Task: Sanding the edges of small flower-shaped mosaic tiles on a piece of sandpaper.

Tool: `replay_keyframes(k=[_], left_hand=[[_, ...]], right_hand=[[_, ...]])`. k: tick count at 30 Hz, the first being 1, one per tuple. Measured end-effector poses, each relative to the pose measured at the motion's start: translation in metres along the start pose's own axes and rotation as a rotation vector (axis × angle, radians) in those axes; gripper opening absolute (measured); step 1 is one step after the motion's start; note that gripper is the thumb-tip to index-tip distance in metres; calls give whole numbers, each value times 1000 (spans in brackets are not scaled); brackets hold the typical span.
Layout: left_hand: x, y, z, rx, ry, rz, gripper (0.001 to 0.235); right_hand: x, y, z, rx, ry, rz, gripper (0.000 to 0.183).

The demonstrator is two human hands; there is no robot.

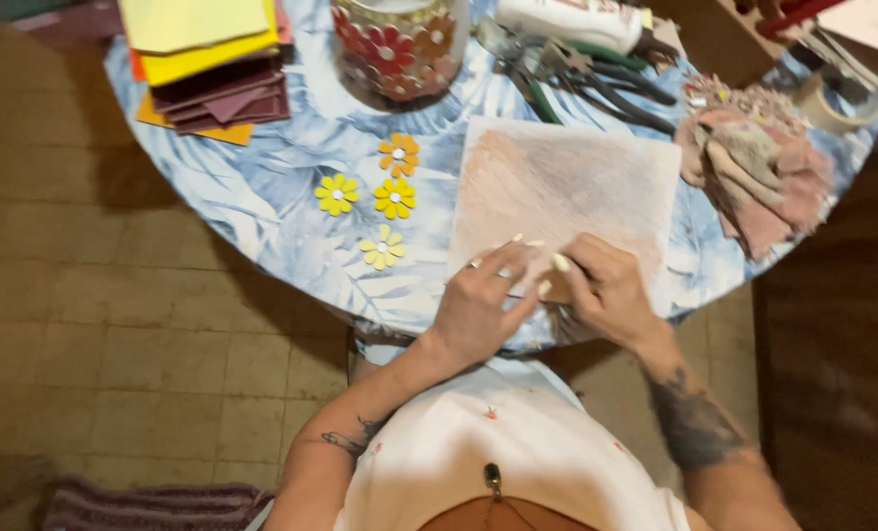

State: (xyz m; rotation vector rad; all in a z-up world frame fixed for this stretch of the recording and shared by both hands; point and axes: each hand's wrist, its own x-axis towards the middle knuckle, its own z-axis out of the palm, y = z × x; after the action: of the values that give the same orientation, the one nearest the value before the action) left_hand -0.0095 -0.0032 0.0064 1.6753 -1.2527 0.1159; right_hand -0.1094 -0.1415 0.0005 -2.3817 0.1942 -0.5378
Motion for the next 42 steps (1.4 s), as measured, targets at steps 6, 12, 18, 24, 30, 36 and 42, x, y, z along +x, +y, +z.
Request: replay_keyframes(k=[6,12,18,24,30,36,42], left_hand=[[-9,-9,-9,409,-428,16,61],[-12,-17,-4,450,-525,19,69],[-13,-18,-5,431,-535,-10,67],[-18,-22,2,414,-465,-10,70],[-10,-15,-1,484,-471,-6,66],[11,-2,5,-361,-88,-185,41],[12,-7,2,-620,-31,-410,34]], right_hand=[[-20,36,-20,-887,-116,-111,8],[37,70,23,-766,-128,-232,7],[128,84,68,-744,-34,-431,10],[34,69,-6,-708,-348,-296,8],[10,70,-76,-795,-778,-96,10],[25,12,-12,115,-161,-47,23],[36,1,12,340,-23,18,27]])
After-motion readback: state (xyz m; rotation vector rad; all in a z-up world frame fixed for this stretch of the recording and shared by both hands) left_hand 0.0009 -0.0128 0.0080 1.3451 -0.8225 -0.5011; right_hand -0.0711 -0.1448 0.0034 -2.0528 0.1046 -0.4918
